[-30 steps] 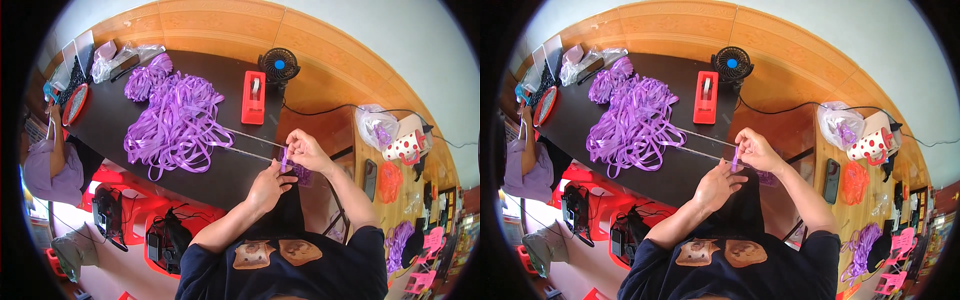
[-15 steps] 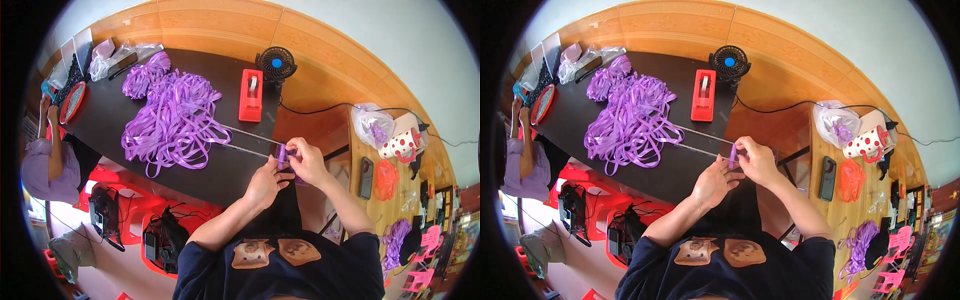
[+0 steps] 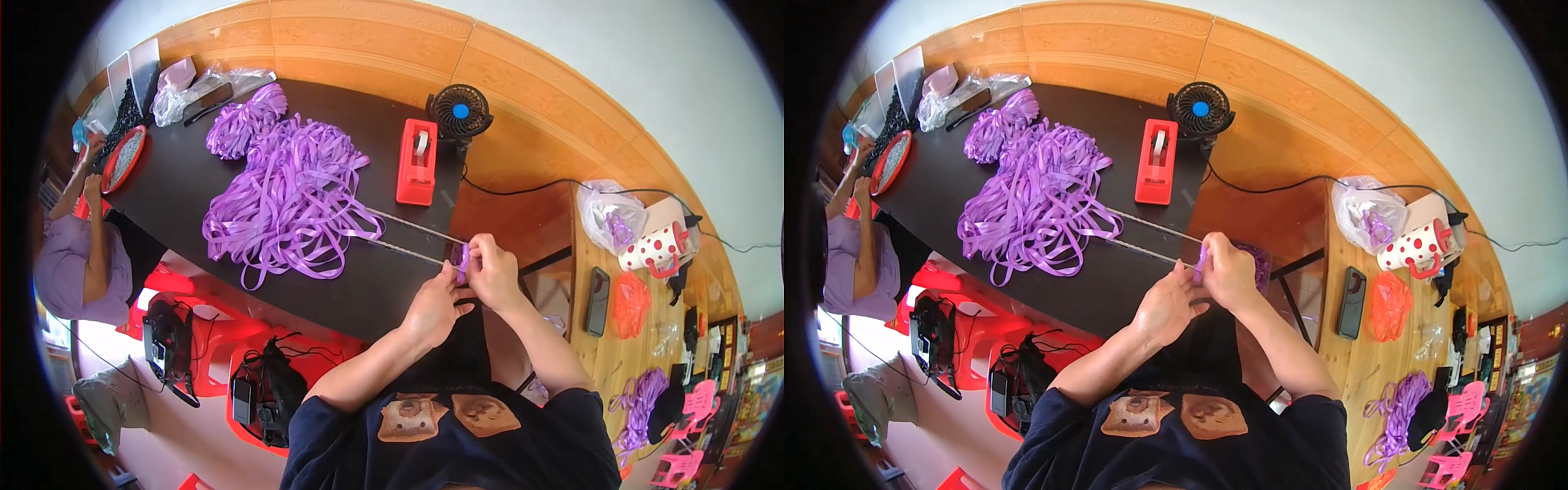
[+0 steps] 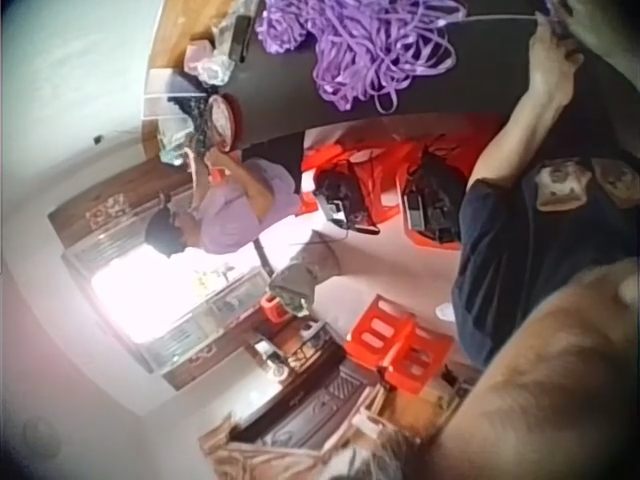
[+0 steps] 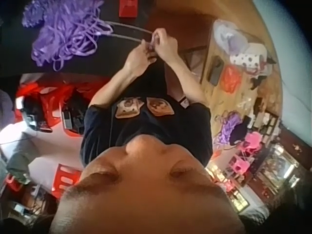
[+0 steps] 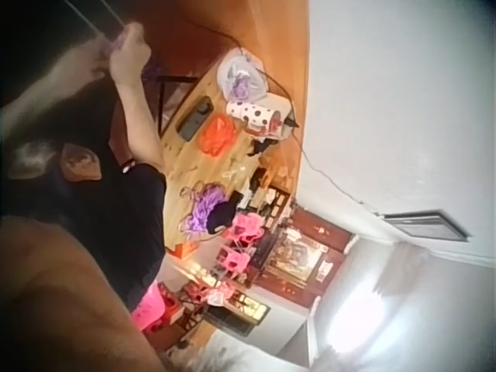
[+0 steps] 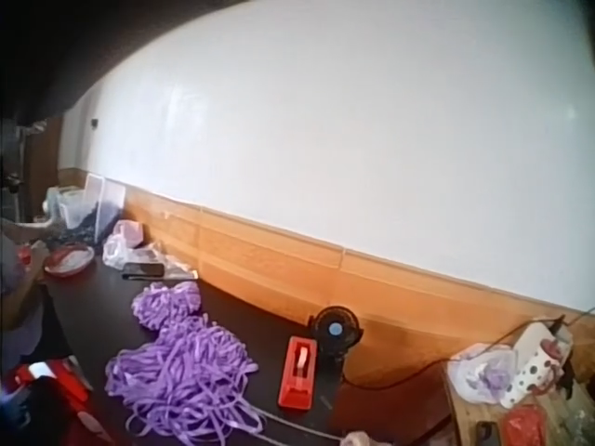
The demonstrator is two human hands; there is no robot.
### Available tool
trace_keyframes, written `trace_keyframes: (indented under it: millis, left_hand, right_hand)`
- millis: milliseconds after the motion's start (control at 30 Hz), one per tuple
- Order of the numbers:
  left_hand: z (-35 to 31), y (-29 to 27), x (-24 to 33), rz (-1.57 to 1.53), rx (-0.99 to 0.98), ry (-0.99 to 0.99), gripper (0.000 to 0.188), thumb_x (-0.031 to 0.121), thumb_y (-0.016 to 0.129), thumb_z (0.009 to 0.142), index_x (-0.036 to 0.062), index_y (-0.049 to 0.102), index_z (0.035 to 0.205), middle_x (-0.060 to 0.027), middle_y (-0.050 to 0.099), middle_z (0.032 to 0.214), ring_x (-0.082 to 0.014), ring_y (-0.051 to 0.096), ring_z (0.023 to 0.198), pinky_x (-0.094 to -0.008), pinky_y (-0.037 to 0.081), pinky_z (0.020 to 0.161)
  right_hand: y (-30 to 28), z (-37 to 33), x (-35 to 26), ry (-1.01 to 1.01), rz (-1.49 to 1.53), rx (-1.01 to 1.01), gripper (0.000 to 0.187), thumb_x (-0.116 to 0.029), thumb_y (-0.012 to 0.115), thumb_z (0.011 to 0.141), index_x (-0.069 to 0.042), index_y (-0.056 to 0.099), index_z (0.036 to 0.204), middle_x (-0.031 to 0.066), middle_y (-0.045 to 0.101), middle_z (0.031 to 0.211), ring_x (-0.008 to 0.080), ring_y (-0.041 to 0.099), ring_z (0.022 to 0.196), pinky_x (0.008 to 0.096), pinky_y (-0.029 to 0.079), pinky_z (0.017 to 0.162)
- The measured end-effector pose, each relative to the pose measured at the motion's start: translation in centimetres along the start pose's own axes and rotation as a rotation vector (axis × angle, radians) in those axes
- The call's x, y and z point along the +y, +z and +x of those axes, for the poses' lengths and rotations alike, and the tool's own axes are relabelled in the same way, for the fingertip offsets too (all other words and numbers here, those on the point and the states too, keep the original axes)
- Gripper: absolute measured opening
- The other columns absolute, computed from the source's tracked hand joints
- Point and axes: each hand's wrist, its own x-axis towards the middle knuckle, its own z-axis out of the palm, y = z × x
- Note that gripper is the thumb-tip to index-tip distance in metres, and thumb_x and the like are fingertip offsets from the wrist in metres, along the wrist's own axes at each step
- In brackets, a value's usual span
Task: The recorder is making decorative flowers or bows by wrapping long purple ribbons around a metal frame and securing segments with adhesive tape.
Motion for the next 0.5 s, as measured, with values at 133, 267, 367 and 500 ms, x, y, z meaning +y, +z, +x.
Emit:
trace_keyframes:
  millis: [133, 267, 367, 500]
  left_hand:
    - [-0.05, 0.22, 0.17, -0.003, 0.021, -0.002, 0.038, 0.045, 0.033, 0.099, 0.0118, 0.049, 0.107, -0.0020, 0.051, 0.107, -0.0187, 0.049, 0.102, -0.0391, 0.034, 0.089]
    - [-0.16, 0.27, 0.19, -0.020, -0.001, -0.002, 0.038, 0.046, 0.034, 0.099, 0.0122, 0.049, 0.106, -0.0016, 0.051, 0.106, -0.0181, 0.050, 0.101, -0.0384, 0.035, 0.088]
    - [-0.12, 0.32, 0.07, -0.016, -0.003, -0.002, 0.038, 0.046, 0.034, 0.099, 0.0122, 0.050, 0.106, -0.0017, 0.051, 0.106, -0.0180, 0.051, 0.100, -0.0375, 0.035, 0.087]
    - [-0.27, 0.42, 0.47, -0.005, -0.022, 0.003, 0.039, 0.048, 0.034, 0.099, 0.0124, 0.050, 0.105, -0.0024, 0.052, 0.106, -0.0186, 0.052, 0.097, -0.0363, 0.036, 0.085]
  right_hand:
    - [-0.28, 0.37, -0.09, -0.285, -0.246, -0.023, 0.025, 0.005, 0.059, 0.067, -0.003, 0.048, 0.089, 0.0113, 0.057, 0.071, 0.0290, 0.059, 0.054, 0.0394, 0.045, 0.047]
    - [-0.39, 0.75, -0.02, -0.299, -0.240, -0.027, 0.026, 0.005, 0.059, 0.066, -0.003, 0.049, 0.088, 0.0112, 0.055, 0.069, 0.0282, 0.058, 0.053, 0.0381, 0.045, 0.046]
    - [-0.28, 1.00, 0.22, -0.303, -0.174, 0.026, 0.026, 0.006, 0.058, 0.066, -0.004, 0.049, 0.088, 0.0107, 0.056, 0.066, 0.0284, 0.058, 0.052, 0.0380, 0.045, 0.045]
    - [-0.99, 0.39, 0.45, -0.080, 0.067, -0.075, 0.027, 0.010, 0.058, 0.069, -0.006, 0.048, 0.088, 0.0068, 0.051, 0.058, 0.0194, 0.052, 0.045, 0.0311, 0.040, 0.042]
